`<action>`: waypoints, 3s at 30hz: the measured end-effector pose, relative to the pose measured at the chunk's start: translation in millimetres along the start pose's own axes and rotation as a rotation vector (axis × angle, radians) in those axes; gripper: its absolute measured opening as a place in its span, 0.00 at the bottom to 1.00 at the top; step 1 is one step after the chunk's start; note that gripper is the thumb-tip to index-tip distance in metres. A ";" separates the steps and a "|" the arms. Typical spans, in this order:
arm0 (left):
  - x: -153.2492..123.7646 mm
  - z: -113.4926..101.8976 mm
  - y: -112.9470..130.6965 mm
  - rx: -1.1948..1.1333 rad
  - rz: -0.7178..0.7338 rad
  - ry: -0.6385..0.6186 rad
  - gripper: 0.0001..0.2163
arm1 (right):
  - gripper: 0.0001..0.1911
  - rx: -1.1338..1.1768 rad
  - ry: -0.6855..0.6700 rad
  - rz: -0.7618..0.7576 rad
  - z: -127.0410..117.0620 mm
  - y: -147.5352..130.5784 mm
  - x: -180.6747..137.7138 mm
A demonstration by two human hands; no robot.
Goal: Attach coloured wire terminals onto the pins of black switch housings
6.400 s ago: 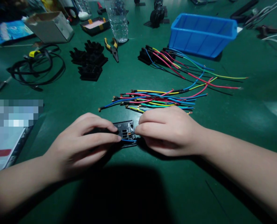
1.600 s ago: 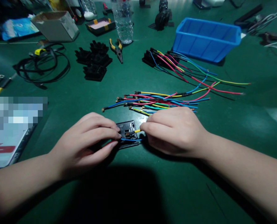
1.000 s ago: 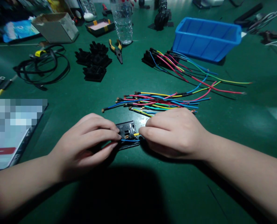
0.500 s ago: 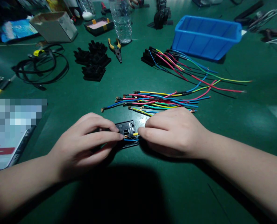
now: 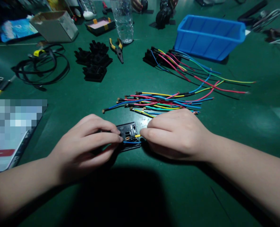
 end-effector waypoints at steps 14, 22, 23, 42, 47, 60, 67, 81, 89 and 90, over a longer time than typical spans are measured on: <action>-1.8 2.4 0.5 -0.013 0.024 -0.034 0.10 | 0.08 -0.002 -0.011 -0.016 -0.4 -1.9 1.9; -3.3 2.8 -0.8 -0.017 0.014 -0.028 0.11 | 0.09 -0.015 -0.015 -0.022 -0.6 -1.8 2.7; -3.4 2.8 -1.0 -0.017 0.014 -0.027 0.11 | 0.09 -0.017 -0.015 -0.023 -0.6 -2.1 2.8; -4.7 4.5 -1.3 -0.023 0.022 -0.041 0.11 | 0.08 -0.027 -0.037 -0.022 0.7 -3.9 1.9; -4.1 4.9 -1.2 -0.023 0.023 -0.031 0.11 | 0.08 -0.034 -0.027 -0.025 -0.6 -4.0 1.6; 1.4 1.7 0.2 -0.011 0.017 -0.016 0.10 | 0.10 -0.030 -0.056 -0.021 2.6 -2.7 1.1; 1.5 -0.1 0.9 -0.014 0.018 -0.004 0.10 | 0.10 -0.015 -0.065 -0.027 1.9 -3.7 1.7; 2.2 -2.1 2.3 -0.011 0.015 0.010 0.10 | 0.09 0.007 -0.061 -0.031 -0.1 -4.3 3.0; 2.4 -0.1 1.1 -0.004 0.010 -0.008 0.10 | 0.10 0.034 -0.059 -0.030 -0.3 -3.7 3.5; 2.4 0.0 1.0 -0.007 0.010 -0.004 0.10 | 0.10 0.038 -0.060 -0.031 -0.3 -3.8 3.7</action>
Point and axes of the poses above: each hand's wrist, its own x-axis towards the middle knuckle, its own z-axis out of the palm, y = z × x, the point moved 9 cm from there along x, towards the middle knuckle, and after that the axes turned 7 degrees about z, right-handed, at the moved point
